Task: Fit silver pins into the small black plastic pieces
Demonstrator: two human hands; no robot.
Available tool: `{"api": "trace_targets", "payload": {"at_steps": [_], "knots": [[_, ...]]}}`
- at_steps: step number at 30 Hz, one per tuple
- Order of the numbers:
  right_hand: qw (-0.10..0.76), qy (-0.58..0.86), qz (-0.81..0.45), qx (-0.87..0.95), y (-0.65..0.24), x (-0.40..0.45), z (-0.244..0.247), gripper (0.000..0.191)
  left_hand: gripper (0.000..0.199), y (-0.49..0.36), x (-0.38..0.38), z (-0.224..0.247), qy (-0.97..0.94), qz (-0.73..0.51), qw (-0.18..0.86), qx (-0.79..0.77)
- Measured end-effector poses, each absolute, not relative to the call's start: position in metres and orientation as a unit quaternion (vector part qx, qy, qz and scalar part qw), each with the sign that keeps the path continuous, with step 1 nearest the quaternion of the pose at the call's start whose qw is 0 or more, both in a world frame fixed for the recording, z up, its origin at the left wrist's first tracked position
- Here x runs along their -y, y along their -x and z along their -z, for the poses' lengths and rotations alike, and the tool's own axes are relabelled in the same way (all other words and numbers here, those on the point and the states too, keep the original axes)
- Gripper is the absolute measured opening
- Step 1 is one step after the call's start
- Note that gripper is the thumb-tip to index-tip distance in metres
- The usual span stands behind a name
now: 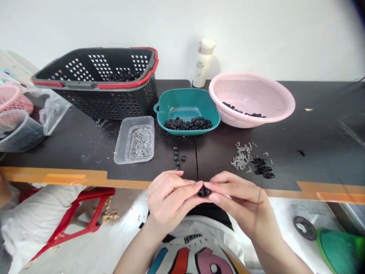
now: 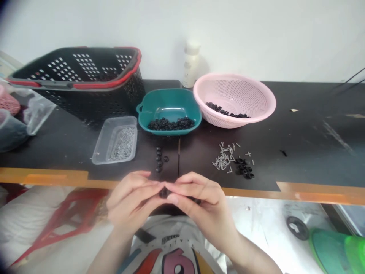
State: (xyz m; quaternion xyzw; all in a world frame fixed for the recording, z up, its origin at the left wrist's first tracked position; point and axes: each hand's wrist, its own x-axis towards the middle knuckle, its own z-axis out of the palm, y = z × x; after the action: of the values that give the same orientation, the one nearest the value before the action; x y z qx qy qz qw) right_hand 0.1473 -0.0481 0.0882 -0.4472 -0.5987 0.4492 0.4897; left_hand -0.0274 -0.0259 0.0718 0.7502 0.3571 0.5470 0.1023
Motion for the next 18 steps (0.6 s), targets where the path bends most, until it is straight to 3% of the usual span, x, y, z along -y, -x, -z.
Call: {"api": "trace_targets", "payload": {"at_steps": [11, 18], "knots": [[0.412, 0.343, -0.709, 0.457, -0.156, 0.037, -0.087, 0.015, 0.014, 0.027, 0.029, -0.074, -0.76, -0.547, 0.095, -0.338], [0.451, 0.35, -0.72, 0.393, -0.15, 0.037, -0.08, 0.009, 0.012, 0.027, 0.03, -0.077, -0.77, -0.527, 0.065, -0.354]]}}
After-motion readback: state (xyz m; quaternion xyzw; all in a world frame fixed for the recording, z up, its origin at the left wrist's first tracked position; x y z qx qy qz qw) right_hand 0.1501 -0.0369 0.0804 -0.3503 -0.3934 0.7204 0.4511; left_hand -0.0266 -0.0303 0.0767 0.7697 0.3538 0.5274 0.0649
